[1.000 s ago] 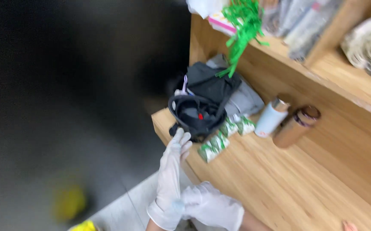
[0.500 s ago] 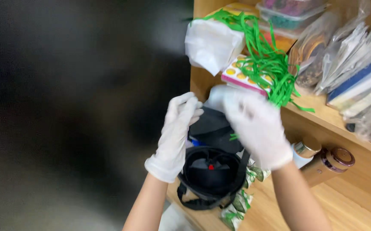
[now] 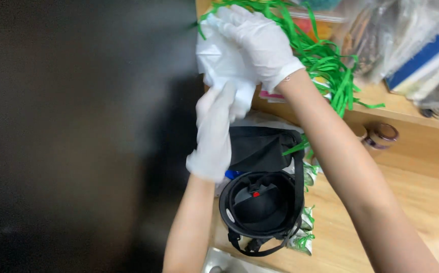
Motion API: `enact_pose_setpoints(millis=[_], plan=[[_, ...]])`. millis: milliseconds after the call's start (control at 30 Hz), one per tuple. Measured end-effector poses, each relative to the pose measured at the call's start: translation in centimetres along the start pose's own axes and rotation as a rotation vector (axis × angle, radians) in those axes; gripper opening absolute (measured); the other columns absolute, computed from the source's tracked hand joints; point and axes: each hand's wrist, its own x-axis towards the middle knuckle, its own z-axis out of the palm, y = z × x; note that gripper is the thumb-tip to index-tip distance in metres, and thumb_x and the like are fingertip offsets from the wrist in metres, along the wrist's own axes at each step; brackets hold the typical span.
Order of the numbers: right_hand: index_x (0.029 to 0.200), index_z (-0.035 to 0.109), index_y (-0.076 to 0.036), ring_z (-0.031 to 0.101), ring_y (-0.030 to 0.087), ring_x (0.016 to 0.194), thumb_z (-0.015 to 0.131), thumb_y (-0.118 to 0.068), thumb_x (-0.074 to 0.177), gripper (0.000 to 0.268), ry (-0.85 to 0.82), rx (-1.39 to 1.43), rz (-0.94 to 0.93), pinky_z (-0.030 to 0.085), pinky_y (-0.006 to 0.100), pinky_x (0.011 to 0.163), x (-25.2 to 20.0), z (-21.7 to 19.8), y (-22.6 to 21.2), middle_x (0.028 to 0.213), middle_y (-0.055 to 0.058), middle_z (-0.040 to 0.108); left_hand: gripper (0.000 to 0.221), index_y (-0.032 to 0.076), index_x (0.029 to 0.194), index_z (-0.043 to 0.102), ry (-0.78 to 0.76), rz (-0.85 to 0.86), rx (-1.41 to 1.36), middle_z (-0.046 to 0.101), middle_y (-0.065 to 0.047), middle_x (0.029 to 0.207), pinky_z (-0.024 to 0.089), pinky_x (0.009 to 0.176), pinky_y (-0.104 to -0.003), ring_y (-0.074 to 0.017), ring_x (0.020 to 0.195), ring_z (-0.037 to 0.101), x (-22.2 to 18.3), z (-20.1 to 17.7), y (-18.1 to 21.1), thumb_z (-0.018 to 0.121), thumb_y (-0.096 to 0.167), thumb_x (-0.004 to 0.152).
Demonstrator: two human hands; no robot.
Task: The person pours melted blue wax from a melting pot into a star-shaped mold, wiping drips with a tissue. They then use a heat gun over the mold and work area, wipe the mold and table surface, and set the mold down among finished wax pieces.
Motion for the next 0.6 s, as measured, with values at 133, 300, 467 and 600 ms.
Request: enact_pose_setpoints(millis=[133,300,467,600], plan=[[0.144,0.063,-0.013,0.054,0.038,0.139,0.049,-0.019,0.111,0.037,0.005,-0.064,-0.012,0.042,0.044,0.116,-0.2,0.2,0.4,0.151,0.015,0.059,0.032,0.001,0.081,0.062,0.041,-0.078,0.144,0.057,-0.001,0.070,0.040,0.061,-0.028,-0.0086,0.066,0.047,-6.0,-0.4,0.7,0.063,0.025,0.103],[0.143,0.065,-0.015,0.062,0.034,0.141,0.058,-0.016,0.114,0.030,0.095,1.167,0.402,0.051,0.042,0.124,-0.4,-1.9,-2.4,0.150,0.013,0.065,0.030,-0.001,0.107,0.064,-0.543,0.139,0.207,0.065,-0.016,0.105,0.048,0.087,-0.033,-0.0231,0.101,0.062,-9.2,-0.1,3.6,0.062,0.028,0.109],[0.144,0.059,-0.008,0.058,0.027,0.137,0.060,-0.014,0.106,0.038,0.081,-0.100,0.151,0.036,0.045,0.119,-5.2,-12.6,-9.3,0.144,0.011,0.063,0.032,0.010,0.108,0.073,-1.124,-0.398,0.562,0.075,-0.013,0.105,0.054,0.085,-0.034,-0.0229,0.101,0.073,-9.0,0.6,-1.0,0.066,0.038,0.093],[0.147,0.054,-0.013,0.063,0.013,0.131,0.053,-0.015,0.111,0.036,0.191,0.419,0.873,0.047,0.029,0.120,-18.1,-16.5,-13.7,0.144,0.001,0.065,0.031,0.007,0.101,0.072,-1.081,-0.568,0.676,0.073,-0.013,0.106,0.052,0.086,-0.036,-0.0246,0.100,0.071,-11.0,3.0,-9.7,0.068,0.036,0.092]])
